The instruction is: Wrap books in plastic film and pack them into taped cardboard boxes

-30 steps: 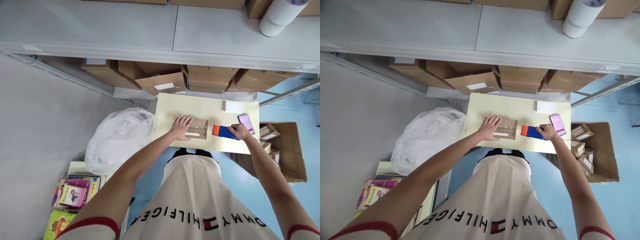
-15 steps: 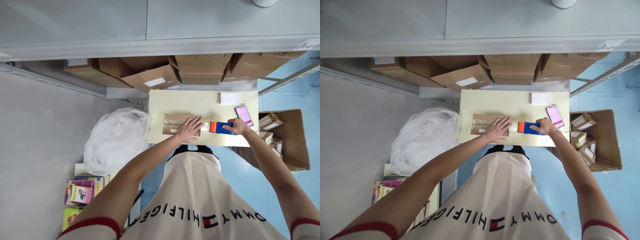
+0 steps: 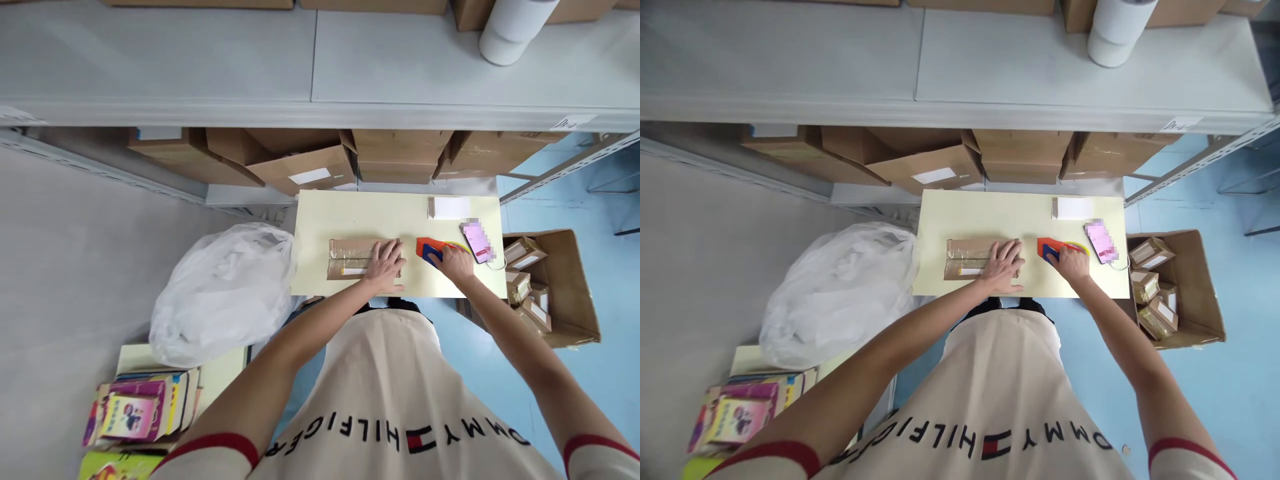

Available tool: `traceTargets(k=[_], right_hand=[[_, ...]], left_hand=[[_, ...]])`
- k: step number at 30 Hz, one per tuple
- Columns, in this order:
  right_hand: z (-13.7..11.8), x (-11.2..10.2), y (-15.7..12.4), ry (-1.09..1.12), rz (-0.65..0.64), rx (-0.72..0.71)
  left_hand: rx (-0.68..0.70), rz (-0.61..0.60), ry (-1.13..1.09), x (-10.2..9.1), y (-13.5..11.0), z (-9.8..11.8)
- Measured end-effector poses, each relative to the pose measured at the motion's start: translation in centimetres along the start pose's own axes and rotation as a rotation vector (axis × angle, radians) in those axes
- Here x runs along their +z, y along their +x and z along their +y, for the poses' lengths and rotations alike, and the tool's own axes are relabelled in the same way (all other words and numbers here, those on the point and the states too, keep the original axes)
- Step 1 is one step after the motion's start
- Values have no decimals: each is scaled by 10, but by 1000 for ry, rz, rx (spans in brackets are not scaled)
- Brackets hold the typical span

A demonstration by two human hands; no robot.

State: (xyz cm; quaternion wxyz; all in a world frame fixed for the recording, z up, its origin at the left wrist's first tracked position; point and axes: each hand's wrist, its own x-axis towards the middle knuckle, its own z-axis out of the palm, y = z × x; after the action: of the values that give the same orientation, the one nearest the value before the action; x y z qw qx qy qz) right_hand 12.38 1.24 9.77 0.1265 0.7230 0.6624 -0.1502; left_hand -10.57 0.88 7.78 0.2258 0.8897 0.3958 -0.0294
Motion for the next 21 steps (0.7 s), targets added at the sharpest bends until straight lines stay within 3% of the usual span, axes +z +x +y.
traceTargets(k=[3,5,9,11,13,17,19,21], right_hand=[[19,33,-10,67,84,108],[23,56,-14,107,107,144],[21,88,-20,184,78,181],[21,93,-24,205,26,195],[20,93,-30,213,50,205],[7,86,-42,288,311,89],[-10,85,-44,399,284,-78],[-33,86,-42,534,160,-246]], left_hand=[[6,83,-152,-2,-13,-12],[-62,194,-218,-2,-32,-27],[-437,483,-389,10,-86,-70],[-584,520,-576,21,-107,-88],[-646,497,-772,33,-120,-102],[-592,479,-1065,44,-119,-112],[-510,494,-1160,43,-114,-111],[-440,500,-1208,39,-109,-108]])
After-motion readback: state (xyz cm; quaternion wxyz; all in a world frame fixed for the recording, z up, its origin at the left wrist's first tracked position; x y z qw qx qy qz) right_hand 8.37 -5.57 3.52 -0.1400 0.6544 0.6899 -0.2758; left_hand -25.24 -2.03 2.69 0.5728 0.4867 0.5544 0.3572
